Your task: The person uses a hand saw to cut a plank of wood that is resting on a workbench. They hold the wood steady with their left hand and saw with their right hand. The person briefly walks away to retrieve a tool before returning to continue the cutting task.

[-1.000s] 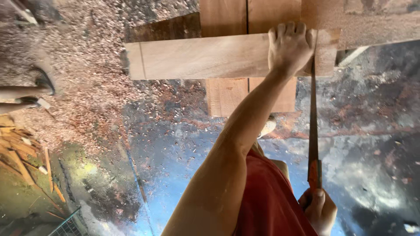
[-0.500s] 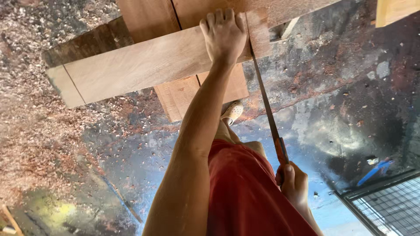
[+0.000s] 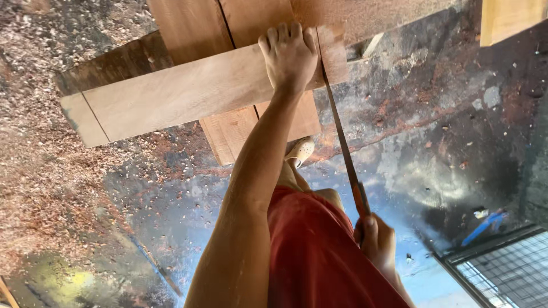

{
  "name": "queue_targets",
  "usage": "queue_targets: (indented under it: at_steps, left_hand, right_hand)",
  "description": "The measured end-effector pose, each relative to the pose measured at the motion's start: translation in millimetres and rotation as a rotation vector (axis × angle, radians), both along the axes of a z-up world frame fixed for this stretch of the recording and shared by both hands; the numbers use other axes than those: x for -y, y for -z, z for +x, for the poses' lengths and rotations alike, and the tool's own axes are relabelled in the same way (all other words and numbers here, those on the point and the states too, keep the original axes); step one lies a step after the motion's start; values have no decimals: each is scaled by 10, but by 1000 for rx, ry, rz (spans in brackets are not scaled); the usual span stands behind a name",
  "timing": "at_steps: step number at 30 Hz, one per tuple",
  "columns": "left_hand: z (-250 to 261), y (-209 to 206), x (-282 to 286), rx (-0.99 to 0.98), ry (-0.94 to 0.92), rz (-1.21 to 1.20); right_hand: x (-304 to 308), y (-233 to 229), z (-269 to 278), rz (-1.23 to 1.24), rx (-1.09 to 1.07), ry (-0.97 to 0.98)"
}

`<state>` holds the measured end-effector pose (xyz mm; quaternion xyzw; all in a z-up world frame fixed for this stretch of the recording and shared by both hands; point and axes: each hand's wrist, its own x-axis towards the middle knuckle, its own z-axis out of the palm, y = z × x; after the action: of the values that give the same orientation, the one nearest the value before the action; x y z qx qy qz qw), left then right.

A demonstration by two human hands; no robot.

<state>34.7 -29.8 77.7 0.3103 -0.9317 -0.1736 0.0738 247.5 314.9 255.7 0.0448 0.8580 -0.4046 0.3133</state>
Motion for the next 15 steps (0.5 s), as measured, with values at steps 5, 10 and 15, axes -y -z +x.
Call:
queue_targets:
  at_steps: [5, 10, 15]
  left_hand:
    - [-13, 16, 43, -121, -14, -137]
    - [-16, -25, 46, -25, 11, -33]
    - [-36, 14, 46, -41, 6, -57]
  right_hand:
    - [1066, 1032, -1217, 79, -142, -204]
    - [589, 420, -608, 64, -2, -24]
    - [215, -107, -191, 129, 72, 53]
